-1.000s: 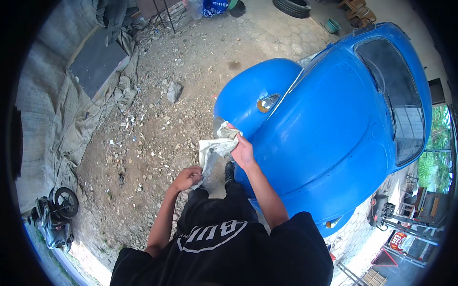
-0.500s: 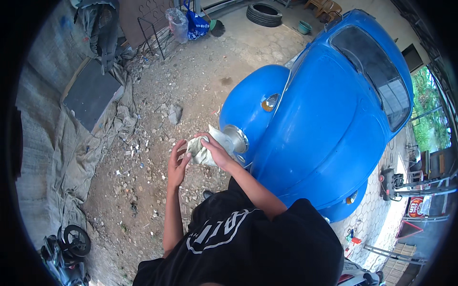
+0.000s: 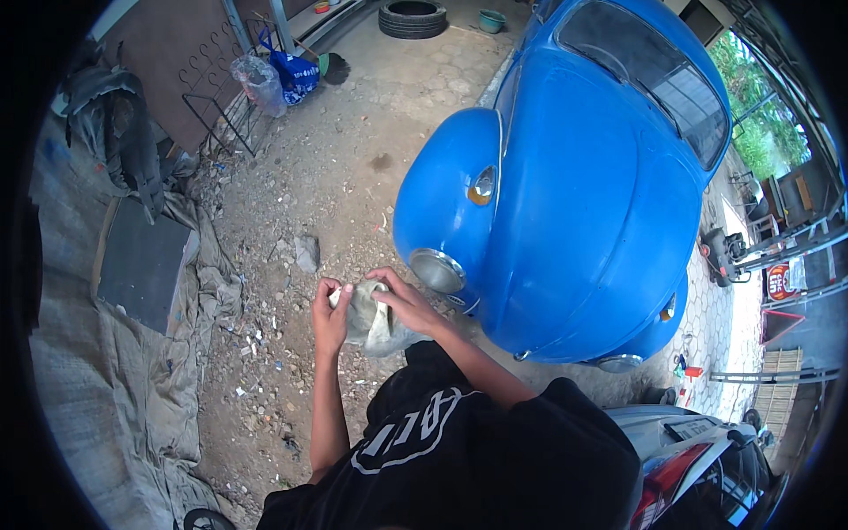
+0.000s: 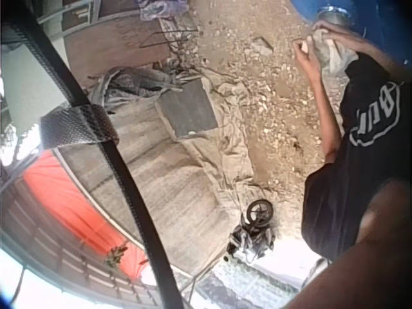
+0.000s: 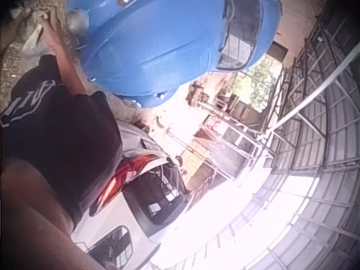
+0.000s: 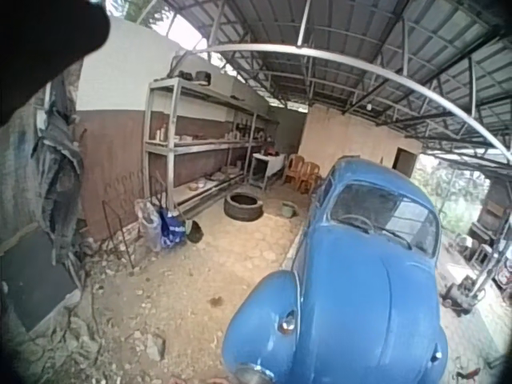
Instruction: The person wipes down the car exterior with a cloth, then dips a piece of sandpaper into a bucket of water and sands the car body.
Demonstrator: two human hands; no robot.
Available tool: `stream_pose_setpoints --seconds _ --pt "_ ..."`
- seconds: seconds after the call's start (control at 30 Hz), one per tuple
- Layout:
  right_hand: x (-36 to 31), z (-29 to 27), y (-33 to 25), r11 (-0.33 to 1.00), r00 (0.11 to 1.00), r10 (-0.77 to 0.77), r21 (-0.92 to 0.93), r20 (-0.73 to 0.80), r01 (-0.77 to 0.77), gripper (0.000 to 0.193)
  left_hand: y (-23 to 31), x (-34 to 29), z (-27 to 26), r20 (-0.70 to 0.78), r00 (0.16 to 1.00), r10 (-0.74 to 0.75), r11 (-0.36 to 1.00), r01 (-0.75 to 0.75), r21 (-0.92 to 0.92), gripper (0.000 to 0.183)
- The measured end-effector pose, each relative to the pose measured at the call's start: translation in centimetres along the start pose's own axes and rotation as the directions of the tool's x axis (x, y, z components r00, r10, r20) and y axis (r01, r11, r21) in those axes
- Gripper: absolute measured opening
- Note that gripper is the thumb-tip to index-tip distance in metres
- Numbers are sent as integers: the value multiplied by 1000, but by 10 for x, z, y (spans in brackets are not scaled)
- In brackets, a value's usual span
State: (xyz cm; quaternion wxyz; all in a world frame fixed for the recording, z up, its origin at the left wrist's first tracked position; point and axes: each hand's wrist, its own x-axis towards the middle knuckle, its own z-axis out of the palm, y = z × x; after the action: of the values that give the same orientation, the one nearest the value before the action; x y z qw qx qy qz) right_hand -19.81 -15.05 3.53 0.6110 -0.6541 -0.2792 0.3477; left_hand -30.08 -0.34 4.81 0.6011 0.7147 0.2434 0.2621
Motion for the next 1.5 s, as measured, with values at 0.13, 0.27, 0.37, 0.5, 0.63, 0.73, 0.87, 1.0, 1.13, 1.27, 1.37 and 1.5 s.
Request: stream_pose_setpoints --seconds 0.13,0.27,0.37,0.5,0.63,0.73,0.87,1.0,1.13,1.27,1.37,1.5 --pt "41 6 -32 985 985 -146 -82 88 153 52 4 53 -8 114 989 -94 995 89 46 35" --pt "93 6 -49 955 986 -166 -245 34 169 36 6 113 -18 279 945 -174 983 182 -3 38" --pt "133 -10 -59 973 997 -80 -217 17 81 25 14 166 -30 375 914 -153 987 161 11 38" --pt "172 -25 -57 928 954 -291 -261 -70 264 20 22 226 -32 545 822 -162 983 185 11 27" --pt "208 -39 -71 907 917 -332 -342 -222 246 23 27 284 -32 702 672 -236 971 195 140 16" --pt "240 -53 -80 968 961 -149 -234 -232 94 21 16 328 -33 704 669 -241 971 165 175 14" --pt "287 -58 -74 924 921 -202 -378 -332 66 32 0 388 -28 669 713 -209 977 177 116 14" --pt "342 -50 -95 851 842 -380 -502 -383 155 57 -6 455 -14 656 751 78 988 -148 52 17" --pt "411 -42 -96 896 870 -210 -443 -447 -12 48 10 527 -4 703 678 215 958 -285 -18 22" --pt "464 -66 -108 881 799 -279 -473 -532 -7 16 18 599 -6 785 607 122 970 -242 37 24" --pt "493 -89 -130 893 743 -218 -437 -632 -110 12 13 644 -7 790 608 81 977 -204 56 24" --pt "532 -99 -158 902 727 -272 -430 -630 -36 29 5 693 21 825 563 53 990 -135 28 24"
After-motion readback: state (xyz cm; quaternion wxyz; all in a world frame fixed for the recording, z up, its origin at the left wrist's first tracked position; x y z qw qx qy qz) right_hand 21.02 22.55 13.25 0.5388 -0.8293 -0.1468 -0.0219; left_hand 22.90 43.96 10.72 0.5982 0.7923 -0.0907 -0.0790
